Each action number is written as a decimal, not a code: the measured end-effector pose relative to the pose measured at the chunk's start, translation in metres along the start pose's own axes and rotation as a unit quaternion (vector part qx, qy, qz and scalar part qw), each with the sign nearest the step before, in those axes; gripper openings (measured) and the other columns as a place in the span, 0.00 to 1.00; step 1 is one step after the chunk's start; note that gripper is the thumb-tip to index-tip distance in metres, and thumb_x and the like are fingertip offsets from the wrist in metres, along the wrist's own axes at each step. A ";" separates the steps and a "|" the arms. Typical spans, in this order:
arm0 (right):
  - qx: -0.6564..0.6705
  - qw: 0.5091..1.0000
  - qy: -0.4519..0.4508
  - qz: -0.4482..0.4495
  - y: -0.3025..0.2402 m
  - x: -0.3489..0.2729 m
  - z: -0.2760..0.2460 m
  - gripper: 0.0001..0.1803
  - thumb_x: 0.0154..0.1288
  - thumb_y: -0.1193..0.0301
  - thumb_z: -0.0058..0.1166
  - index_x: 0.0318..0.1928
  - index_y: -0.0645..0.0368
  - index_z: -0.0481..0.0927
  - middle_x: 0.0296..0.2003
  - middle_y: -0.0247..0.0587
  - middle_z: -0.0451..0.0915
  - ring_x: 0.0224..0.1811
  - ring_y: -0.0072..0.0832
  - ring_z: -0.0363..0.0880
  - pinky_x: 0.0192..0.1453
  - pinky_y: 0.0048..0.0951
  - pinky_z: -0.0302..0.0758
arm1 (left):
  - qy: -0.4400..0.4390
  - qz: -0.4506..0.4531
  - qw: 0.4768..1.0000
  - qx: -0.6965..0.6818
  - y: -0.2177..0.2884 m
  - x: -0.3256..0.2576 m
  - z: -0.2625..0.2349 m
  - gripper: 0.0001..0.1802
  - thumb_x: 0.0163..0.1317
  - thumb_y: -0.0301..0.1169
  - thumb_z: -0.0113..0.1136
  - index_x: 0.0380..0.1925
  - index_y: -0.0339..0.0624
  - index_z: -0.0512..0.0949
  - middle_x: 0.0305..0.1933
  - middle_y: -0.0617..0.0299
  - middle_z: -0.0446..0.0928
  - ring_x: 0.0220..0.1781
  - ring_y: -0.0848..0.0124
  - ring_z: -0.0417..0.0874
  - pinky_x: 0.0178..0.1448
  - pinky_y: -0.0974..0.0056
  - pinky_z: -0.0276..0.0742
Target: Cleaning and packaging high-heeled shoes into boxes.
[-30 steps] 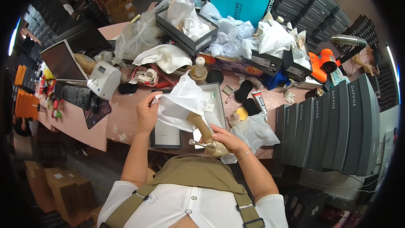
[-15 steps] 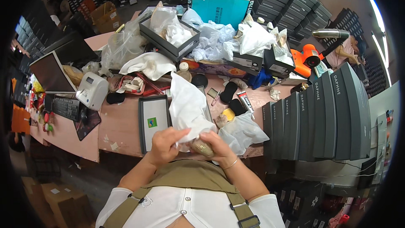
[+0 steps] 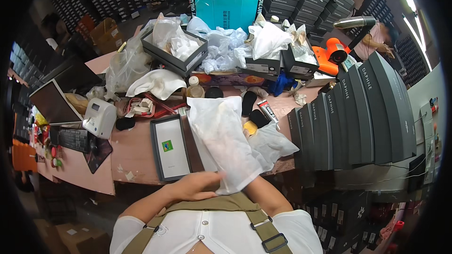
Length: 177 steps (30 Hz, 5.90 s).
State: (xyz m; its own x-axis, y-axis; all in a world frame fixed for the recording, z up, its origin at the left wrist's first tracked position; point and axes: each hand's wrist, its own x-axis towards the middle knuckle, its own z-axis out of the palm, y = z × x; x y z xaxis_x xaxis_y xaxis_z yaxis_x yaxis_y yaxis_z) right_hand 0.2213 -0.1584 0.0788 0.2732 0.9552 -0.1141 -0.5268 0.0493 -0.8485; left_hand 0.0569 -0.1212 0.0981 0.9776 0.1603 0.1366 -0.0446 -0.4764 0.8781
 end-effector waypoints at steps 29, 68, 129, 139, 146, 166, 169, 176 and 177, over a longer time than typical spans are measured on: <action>0.098 0.960 0.212 0.156 0.005 -0.104 -0.098 0.22 0.68 0.69 0.47 0.59 0.66 0.69 0.52 0.41 0.76 0.50 0.28 0.77 0.55 0.30 0.74 | -0.017 -0.088 0.988 0.124 -0.182 0.099 -0.040 0.36 0.47 0.26 0.67 0.60 0.45 0.68 0.44 0.54 0.79 0.47 0.59 0.80 0.60 0.52 0.69; -0.529 0.757 0.383 -0.020 0.023 -0.154 -0.149 0.20 0.64 0.78 0.38 0.56 0.65 0.72 0.48 0.59 0.77 0.53 0.49 0.75 0.58 0.36 0.69 | -0.297 -0.101 0.787 0.531 -0.185 0.090 0.018 0.14 0.54 0.29 0.51 0.41 0.37 0.77 0.39 0.56 0.78 0.48 0.62 0.77 0.68 0.34 0.49; -0.073 0.974 -0.018 0.214 -0.009 0.075 -0.148 0.32 0.55 0.66 0.62 0.59 0.65 0.68 0.49 0.34 0.76 0.49 0.21 0.75 0.55 0.27 0.72 | -0.169 -0.227 0.831 0.480 -0.195 0.099 0.002 0.17 0.57 0.34 0.51 0.45 0.40 0.79 0.55 0.46 0.72 0.64 0.46 0.64 0.71 0.35 0.40; -0.768 0.627 -0.044 -0.122 0.080 0.098 -0.068 0.43 0.53 0.60 0.58 0.65 0.69 0.57 0.58 0.61 0.66 0.62 0.51 0.63 0.66 0.52 0.56 | 0.019 -0.199 0.921 0.333 -0.198 0.048 0.008 0.18 0.49 0.32 0.58 0.42 0.38 0.80 0.59 0.48 0.70 0.69 0.53 0.59 0.71 0.38 0.46; -0.772 0.626 -0.101 -0.045 0.061 0.114 -0.056 0.42 0.44 0.69 0.58 0.62 0.68 0.61 0.37 0.55 0.78 0.42 0.50 0.75 0.48 0.48 0.71 | 0.047 -0.199 0.896 0.395 -0.185 0.033 0.017 0.19 0.46 0.34 0.59 0.40 0.39 0.80 0.49 0.55 0.74 0.67 0.55 0.60 0.68 0.32 0.48; -0.610 0.791 -0.042 0.029 0.122 0.134 -0.072 0.29 0.56 0.67 0.53 0.57 0.69 0.66 0.40 0.58 0.80 0.44 0.48 0.79 0.49 0.40 0.74 | 0.115 -0.257 0.898 0.339 -0.161 0.003 0.048 0.28 0.51 0.40 0.58 0.53 0.42 0.74 0.61 0.50 0.68 0.70 0.53 0.54 0.69 0.35 0.46; -0.579 0.812 -0.070 0.012 0.104 0.125 -0.057 0.35 0.57 0.67 0.54 0.62 0.71 0.59 0.49 0.67 0.73 0.55 0.57 0.71 0.59 0.42 0.69 | 0.129 -0.268 0.896 0.329 -0.160 0.000 0.049 0.28 0.51 0.40 0.58 0.53 0.40 0.75 0.62 0.51 0.67 0.71 0.54 0.52 0.70 0.37 0.45; -0.703 0.657 -0.272 0.020 0.114 0.085 -0.086 0.48 0.53 0.66 0.61 0.68 0.70 0.46 0.65 0.69 0.54 0.69 0.57 0.53 0.71 0.42 0.54 | 0.041 -0.292 0.900 0.321 -0.160 0.004 0.041 0.34 0.50 0.41 0.61 0.57 0.36 0.71 0.62 0.54 0.68 0.73 0.60 0.52 0.73 0.40 0.42; -0.716 0.634 -0.278 0.087 0.109 0.092 -0.082 0.51 0.51 0.67 0.62 0.69 0.68 0.45 0.66 0.68 0.52 0.70 0.58 0.50 0.72 0.41 0.52 | 0.039 -0.290 0.899 0.326 -0.160 0.005 0.039 0.34 0.50 0.41 0.61 0.57 0.36 0.71 0.62 0.54 0.68 0.73 0.60 0.52 0.73 0.40 0.42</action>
